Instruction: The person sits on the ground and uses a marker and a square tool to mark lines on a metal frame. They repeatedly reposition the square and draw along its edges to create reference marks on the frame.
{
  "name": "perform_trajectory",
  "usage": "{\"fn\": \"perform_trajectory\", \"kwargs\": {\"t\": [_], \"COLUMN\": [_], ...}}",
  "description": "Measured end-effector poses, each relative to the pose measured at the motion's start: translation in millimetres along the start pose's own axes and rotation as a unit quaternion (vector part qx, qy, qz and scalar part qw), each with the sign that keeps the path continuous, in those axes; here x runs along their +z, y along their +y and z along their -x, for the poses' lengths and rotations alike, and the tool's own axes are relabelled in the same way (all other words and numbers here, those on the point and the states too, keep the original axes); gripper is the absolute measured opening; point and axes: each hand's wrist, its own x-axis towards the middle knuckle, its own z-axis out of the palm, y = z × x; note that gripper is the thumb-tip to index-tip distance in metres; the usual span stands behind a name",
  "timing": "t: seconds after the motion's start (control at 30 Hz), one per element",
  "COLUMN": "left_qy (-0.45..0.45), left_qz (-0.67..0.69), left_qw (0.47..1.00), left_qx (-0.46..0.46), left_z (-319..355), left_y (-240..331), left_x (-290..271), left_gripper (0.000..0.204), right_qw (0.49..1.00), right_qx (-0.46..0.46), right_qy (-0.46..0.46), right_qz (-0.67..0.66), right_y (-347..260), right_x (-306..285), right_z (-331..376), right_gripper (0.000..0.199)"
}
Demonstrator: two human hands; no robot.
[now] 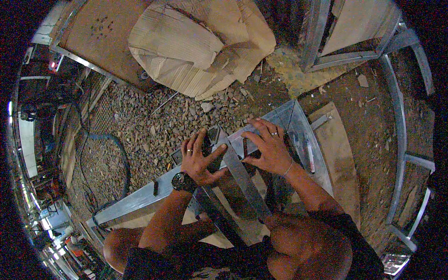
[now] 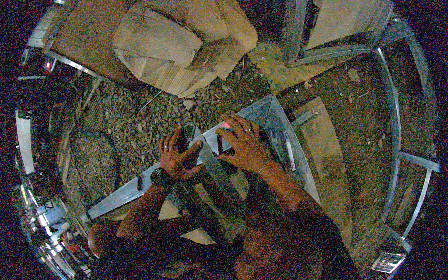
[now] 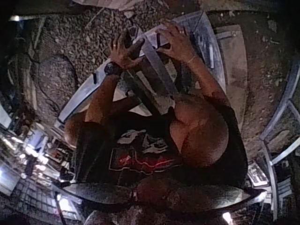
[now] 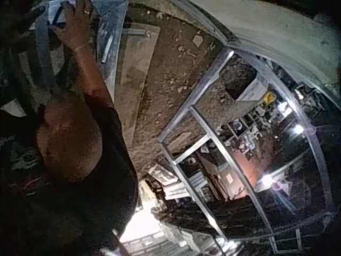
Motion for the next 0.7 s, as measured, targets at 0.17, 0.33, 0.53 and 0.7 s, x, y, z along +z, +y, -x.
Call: {"fn": "perform_trajectory", "kwargs": {"t": [0.17,0.33,0.53,0.7], "left_qy": [0.012,0.007,0.005,-0.016], "left_qz": [0.003,0.001,-0.003,-0.008], "left_qw": [1.0,1.0,1.0,1.0], "left_qx": [0.0,-0.005,-0.002,-0.012], "left_z": [1,1,3,1], "left_y": [0,0,-3,-2], "left_x": [1,0,4,6], "left_gripper": [0.076,0.076,0.076,0.077], "right_qw": [1.0,1.0,1.0,0.998], "right_qx": [-0.002,-0.003,0.014,0.02], "right_qy": [0.0,0.007,-0.015,-0.032], "right_qz": [0.0,0.003,-0.001,-0.056], "right_y": [-2,-1,-3,2], "right_x": [-2,2,-1,-8], "right_z": [-1,0,-1,0], "right_gripper": [0.079,0.081,0.09,0.096]}}
